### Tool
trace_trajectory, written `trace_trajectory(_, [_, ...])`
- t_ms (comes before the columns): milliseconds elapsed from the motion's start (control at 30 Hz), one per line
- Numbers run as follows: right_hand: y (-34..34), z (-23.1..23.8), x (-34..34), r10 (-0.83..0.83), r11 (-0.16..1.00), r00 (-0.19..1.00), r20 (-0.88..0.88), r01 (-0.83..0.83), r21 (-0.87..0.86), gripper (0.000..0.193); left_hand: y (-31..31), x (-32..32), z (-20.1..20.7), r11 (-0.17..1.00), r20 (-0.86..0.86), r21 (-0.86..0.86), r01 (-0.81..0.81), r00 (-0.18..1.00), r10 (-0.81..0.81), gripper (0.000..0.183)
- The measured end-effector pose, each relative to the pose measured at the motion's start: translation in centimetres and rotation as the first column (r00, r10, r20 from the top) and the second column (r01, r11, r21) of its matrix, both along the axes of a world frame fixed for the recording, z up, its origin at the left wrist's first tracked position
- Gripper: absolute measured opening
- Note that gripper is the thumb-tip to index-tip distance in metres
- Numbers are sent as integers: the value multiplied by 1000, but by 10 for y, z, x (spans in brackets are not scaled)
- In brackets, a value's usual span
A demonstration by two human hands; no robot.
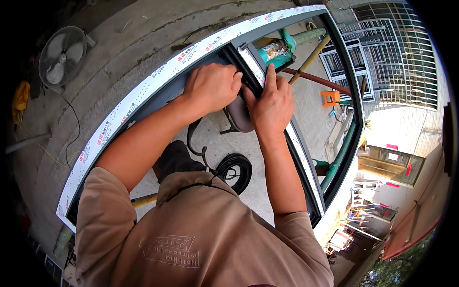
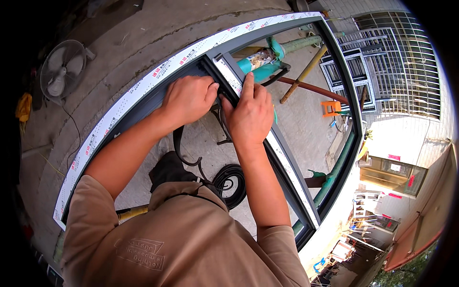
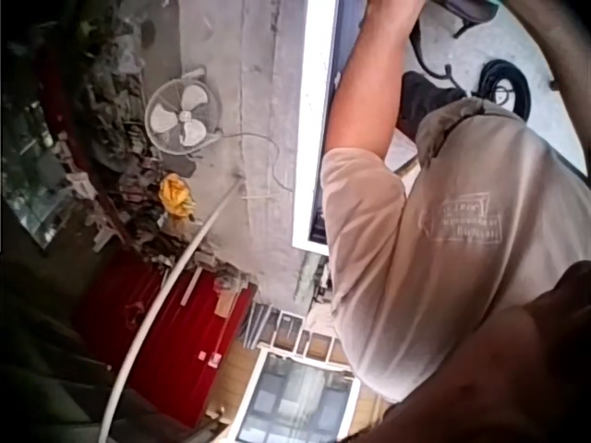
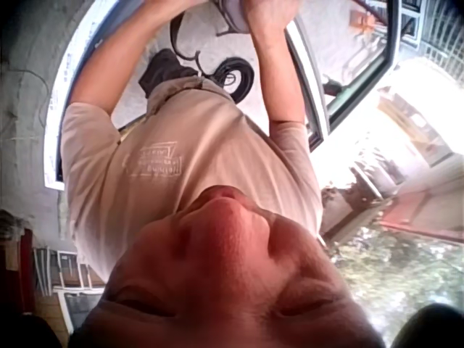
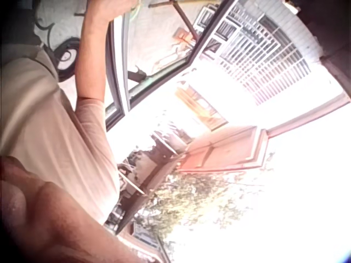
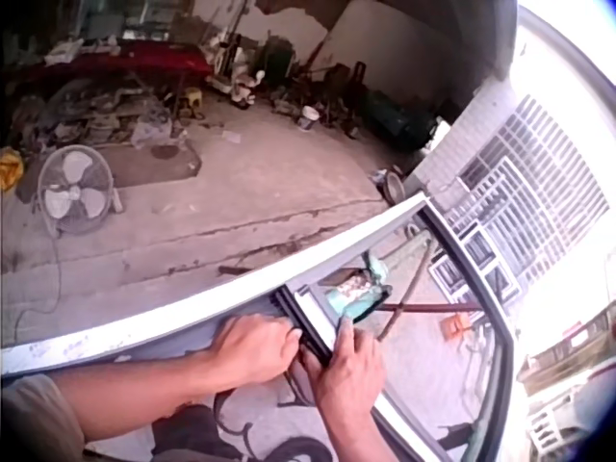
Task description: The person uses shears to cut a rubber gasket strip and then presses the rubber strip into the frame of a glass door by hand.
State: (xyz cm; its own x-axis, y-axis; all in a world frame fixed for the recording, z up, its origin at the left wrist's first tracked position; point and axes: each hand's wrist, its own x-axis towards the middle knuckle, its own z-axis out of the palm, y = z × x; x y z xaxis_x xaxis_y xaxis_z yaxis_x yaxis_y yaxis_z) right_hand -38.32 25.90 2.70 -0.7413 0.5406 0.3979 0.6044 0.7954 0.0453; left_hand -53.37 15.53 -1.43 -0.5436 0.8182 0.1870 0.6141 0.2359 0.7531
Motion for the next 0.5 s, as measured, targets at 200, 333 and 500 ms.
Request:
trace_trajectory(200, [1, -1, 3, 19, 1000, 999, -50, -19, -2, 90, 0, 0, 0, 1000, 16, -17, 1, 1000, -1, 37])
trace_trajectory(333, [3, -2, 3, 11, 1000, 999, -54, -12, -14, 91, 0, 1, -1, 1000, 7, -11, 3, 1000, -3, 37])
trace_trajectory(500, [3, 8, 18, 73, 997, 997, -40, -74, -36, 92, 1, 0, -5, 1000, -4, 13, 8, 1000, -8, 37])
